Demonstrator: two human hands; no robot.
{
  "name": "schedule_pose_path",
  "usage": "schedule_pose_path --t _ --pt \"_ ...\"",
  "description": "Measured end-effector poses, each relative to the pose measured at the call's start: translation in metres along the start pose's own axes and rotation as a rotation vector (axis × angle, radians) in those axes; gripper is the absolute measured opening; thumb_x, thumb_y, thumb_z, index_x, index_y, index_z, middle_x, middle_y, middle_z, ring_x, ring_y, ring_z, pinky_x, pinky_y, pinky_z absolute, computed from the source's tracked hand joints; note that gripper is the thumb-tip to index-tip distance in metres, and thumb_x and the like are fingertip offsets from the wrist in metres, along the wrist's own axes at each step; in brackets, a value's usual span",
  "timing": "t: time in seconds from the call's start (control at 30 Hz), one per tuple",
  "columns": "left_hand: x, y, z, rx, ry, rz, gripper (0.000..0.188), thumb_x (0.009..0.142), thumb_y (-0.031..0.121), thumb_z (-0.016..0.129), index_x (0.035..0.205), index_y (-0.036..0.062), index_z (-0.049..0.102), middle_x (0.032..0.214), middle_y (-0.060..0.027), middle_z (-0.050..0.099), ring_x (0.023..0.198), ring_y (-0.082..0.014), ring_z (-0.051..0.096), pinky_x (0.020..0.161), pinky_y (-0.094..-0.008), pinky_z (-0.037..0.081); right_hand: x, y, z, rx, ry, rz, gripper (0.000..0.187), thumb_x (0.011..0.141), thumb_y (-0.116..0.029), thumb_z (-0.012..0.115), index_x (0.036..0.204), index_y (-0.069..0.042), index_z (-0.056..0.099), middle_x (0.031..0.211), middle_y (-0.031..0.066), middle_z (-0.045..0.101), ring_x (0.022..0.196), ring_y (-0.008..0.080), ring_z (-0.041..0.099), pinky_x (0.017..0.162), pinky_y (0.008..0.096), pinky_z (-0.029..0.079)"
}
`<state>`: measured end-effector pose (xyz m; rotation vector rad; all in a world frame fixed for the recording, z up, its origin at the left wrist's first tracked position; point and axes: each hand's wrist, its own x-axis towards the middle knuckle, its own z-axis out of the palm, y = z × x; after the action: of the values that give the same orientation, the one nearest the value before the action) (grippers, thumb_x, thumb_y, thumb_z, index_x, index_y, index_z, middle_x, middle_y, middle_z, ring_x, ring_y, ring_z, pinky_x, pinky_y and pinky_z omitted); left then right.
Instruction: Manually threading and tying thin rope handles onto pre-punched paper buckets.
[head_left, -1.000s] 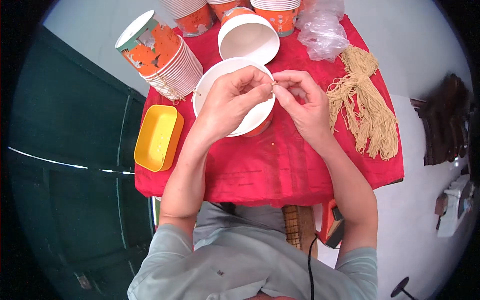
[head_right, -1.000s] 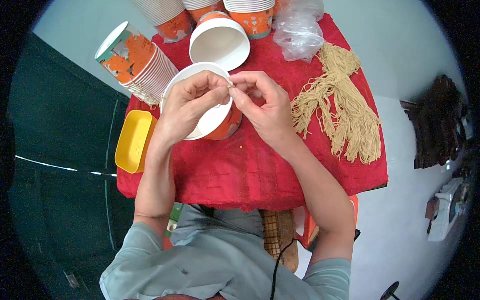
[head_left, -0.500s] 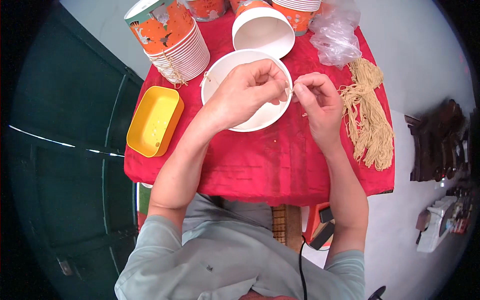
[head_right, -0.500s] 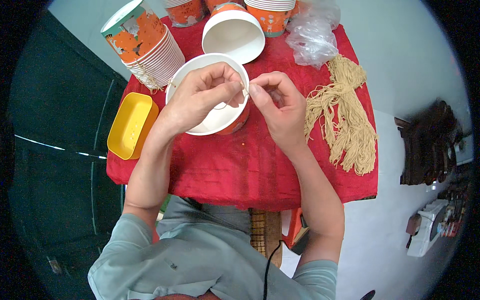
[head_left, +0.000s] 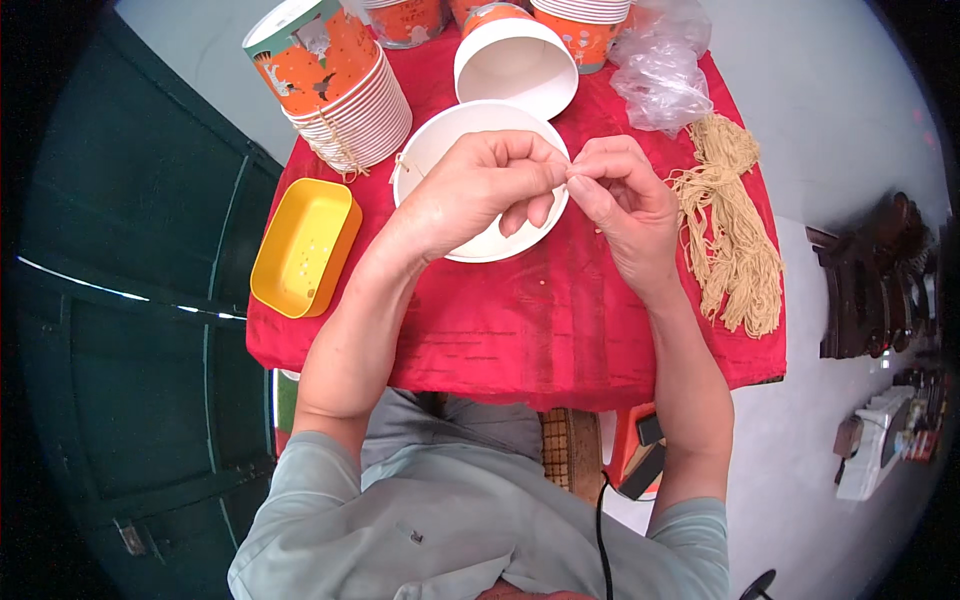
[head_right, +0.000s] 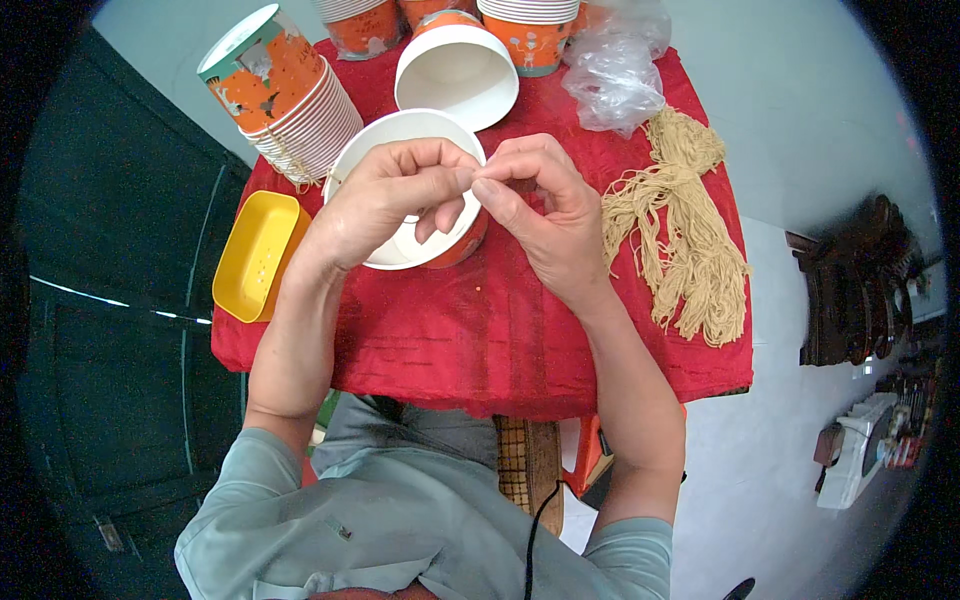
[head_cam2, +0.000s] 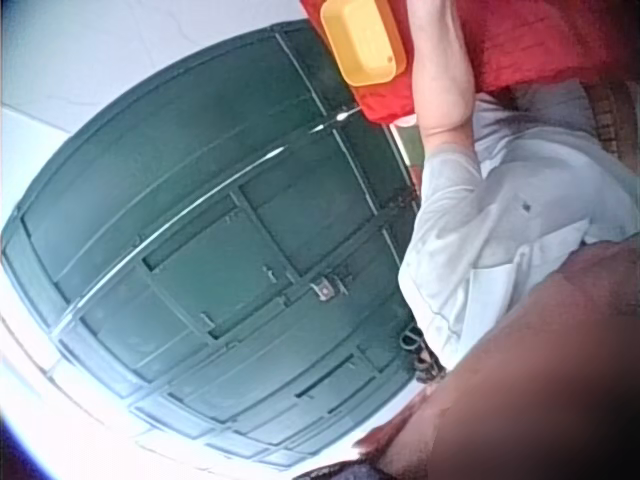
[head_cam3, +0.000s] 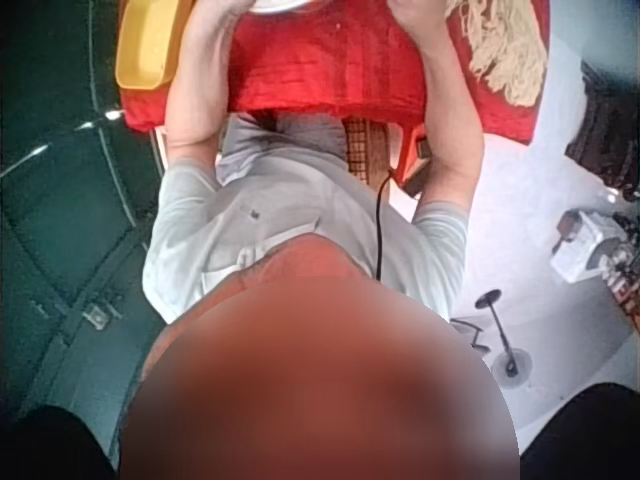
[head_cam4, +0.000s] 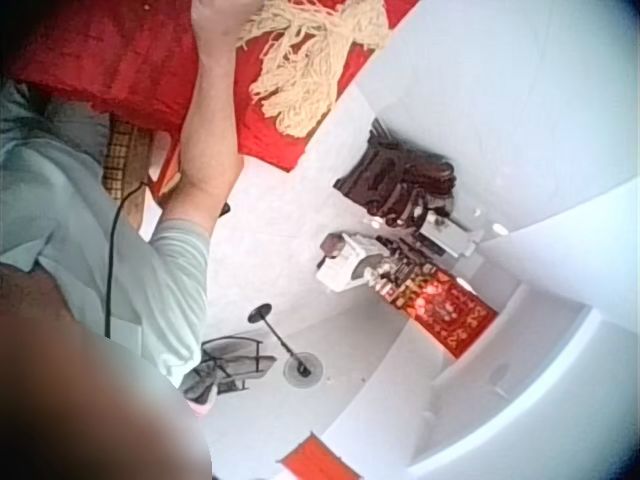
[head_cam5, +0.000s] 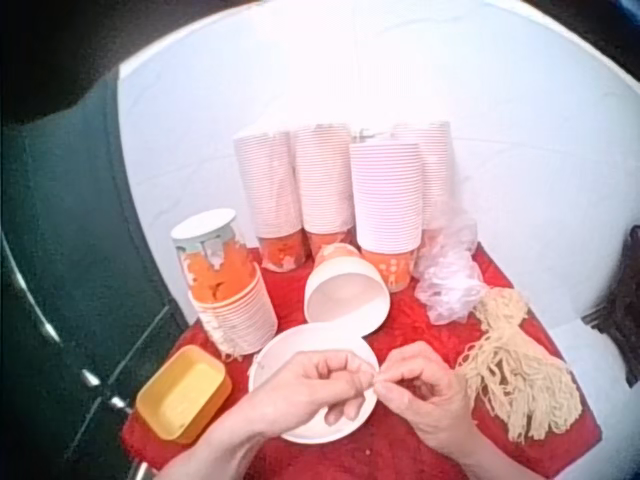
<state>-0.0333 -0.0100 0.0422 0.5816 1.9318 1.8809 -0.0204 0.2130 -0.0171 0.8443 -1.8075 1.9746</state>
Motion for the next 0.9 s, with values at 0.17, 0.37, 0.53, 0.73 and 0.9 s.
schedule_pose_path --t 0.17,0.37,0.53,0.73,0.9 --pt "-0.001 -0.005 -0.002 0.006 -0.082 -0.012 0.021 0.112 0.022 0.07 0.11 0.0032 0.077 0.08 0.0003 0.07 0.065 -0.0034 0.057 0.059 -0.0215 0.045 0.0 -0.001 0.001 -0.012 0.007 0.017 0.01 0.106 -0.004 0.079 0.115 -0.002 0.077 0.113 0.0052 0.071 0.104 0.0125 0.068 0.092 0.0286 0.056" --pt "-0.002 -0.003 0.001 0.116 -0.048 0.019 0.019 0.112 0.024 0.073 0.111 0.0052 0.079 0.081 0.0021 0.071 0.069 -0.0034 0.061 0.063 -0.0215 0.048 -0.002 -0.001 -0.001 0.065 0.044 0.172 0.013 0.113 -0.014 0.073 0.115 -0.002 0.076 0.106 -0.0004 0.074 0.095 0.005 0.067 0.086 0.0249 0.056" --pt "-0.001 -0.007 -0.001 0.073 0.036 0.043 0.019 0.111 0.023 0.074 0.111 0.0054 0.08 0.09 0.0031 0.074 0.075 -0.0029 0.063 0.065 -0.0216 0.05 -0.002 -0.001 0.004 0.083 0.065 0.261 0.015 0.114 -0.017 0.072 0.115 -0.002 0.074 0.103 -0.0015 0.075 0.093 0.0033 0.066 0.083 0.0242 0.055" --pt "-0.001 -0.006 -0.003 0.078 0.081 0.035 0.019 0.111 0.023 0.073 0.111 0.0053 0.08 0.091 0.003 0.074 0.074 -0.0032 0.066 0.068 -0.0226 0.055 -0.003 0.002 0.002 0.053 0.079 0.298 0.015 0.113 -0.016 0.072 0.116 -0.002 0.074 0.104 -0.0006 0.075 0.093 0.0042 0.067 0.082 0.0251 0.056" --pt "-0.001 -0.006 -0.003 0.081 0.107 0.028 0.019 0.112 0.023 0.072 0.111 0.0056 0.08 0.091 0.0021 0.075 0.073 -0.0034 0.067 0.067 -0.0233 0.056 -0.004 -0.006 0.015 -0.089 0.209 0.18 0.014 0.111 -0.012 0.073 0.12 -0.001 0.073 0.106 0.0032 0.075 0.095 0.0089 0.072 0.084 0.0274 0.059"
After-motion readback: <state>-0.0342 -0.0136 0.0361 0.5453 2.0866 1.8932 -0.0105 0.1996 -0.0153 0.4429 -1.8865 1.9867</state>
